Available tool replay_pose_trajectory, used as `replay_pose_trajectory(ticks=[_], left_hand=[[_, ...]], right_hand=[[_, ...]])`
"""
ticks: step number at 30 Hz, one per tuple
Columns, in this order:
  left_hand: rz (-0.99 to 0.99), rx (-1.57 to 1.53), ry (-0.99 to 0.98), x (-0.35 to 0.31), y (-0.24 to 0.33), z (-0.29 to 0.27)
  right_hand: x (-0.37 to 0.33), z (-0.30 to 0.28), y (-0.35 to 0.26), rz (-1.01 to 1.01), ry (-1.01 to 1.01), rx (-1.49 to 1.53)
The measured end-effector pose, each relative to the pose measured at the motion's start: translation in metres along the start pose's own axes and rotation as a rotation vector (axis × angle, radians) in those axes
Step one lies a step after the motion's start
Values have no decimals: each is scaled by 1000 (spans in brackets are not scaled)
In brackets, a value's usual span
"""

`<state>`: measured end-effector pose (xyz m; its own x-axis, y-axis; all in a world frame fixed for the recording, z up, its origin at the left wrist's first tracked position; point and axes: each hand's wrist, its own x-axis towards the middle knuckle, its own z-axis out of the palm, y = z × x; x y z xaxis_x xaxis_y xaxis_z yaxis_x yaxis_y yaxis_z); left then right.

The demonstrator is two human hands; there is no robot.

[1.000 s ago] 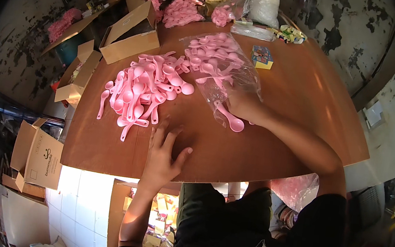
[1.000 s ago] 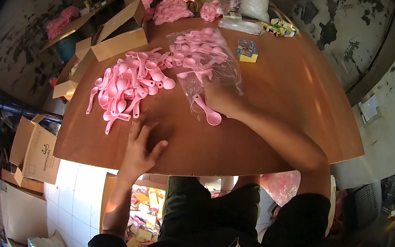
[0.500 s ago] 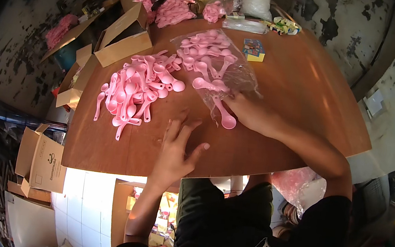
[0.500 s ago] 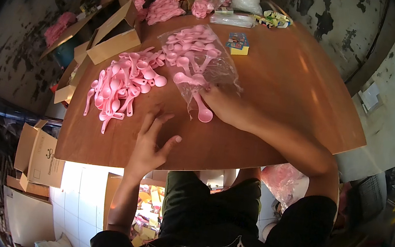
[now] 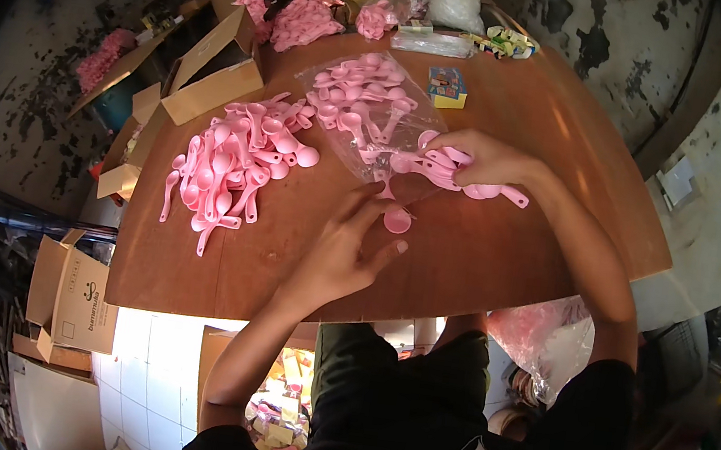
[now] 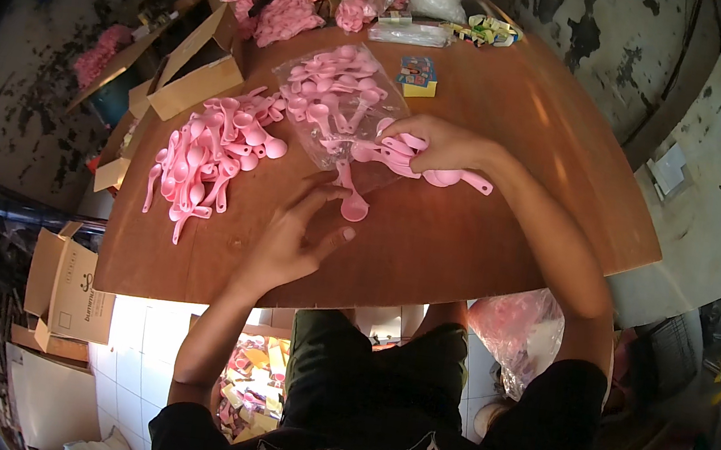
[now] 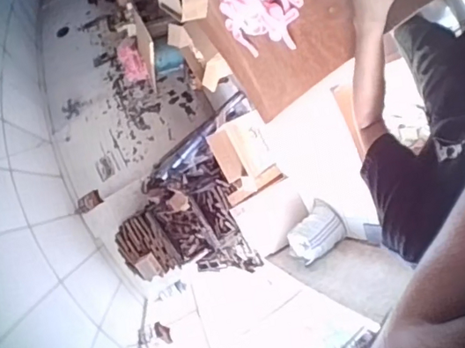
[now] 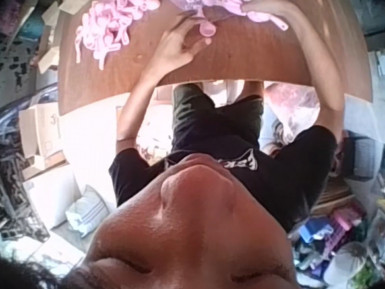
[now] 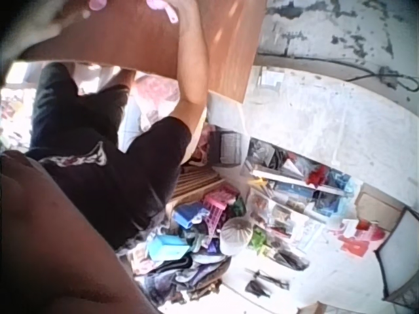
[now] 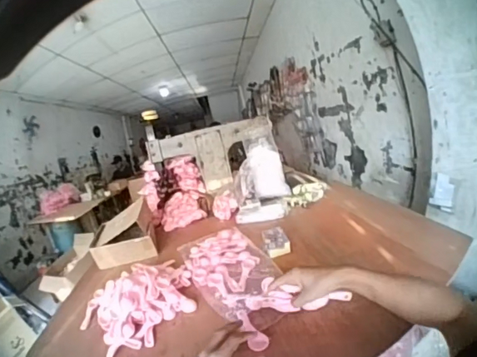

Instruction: The person opens a small box and removes a stack of cards, then opens a plastic bag of pink plastic spoons and pours them onto the table. The person repeatedly picks up and drops the spoons, spreading them across the table surface.

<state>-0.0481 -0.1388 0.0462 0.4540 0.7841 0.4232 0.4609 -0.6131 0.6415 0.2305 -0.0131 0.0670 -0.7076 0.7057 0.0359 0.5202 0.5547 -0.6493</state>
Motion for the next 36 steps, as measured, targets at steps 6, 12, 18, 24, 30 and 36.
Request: replay_pose_trajectory(ticks=[6,12,18,24,30,36], left_hand=[[59,-86,17,18,-10,14],[101,-10,12,34,-18,31],[-221,-280,-198,47,-1,45],[-687,-1163,-51,83,23,104],[-605,-1389,278,111,21,157],[-518,-1381,438,113,14,171]], right_hand=[[-16,-20,7,136,-233,376],[-49,-35,25,194,-286,584],[-75,-43,33,189,-209,746],[-92,-40,54,150,-136,976],[-91,-26,67,84,-108,1059],[-98,-20,85,78,28,1069]])
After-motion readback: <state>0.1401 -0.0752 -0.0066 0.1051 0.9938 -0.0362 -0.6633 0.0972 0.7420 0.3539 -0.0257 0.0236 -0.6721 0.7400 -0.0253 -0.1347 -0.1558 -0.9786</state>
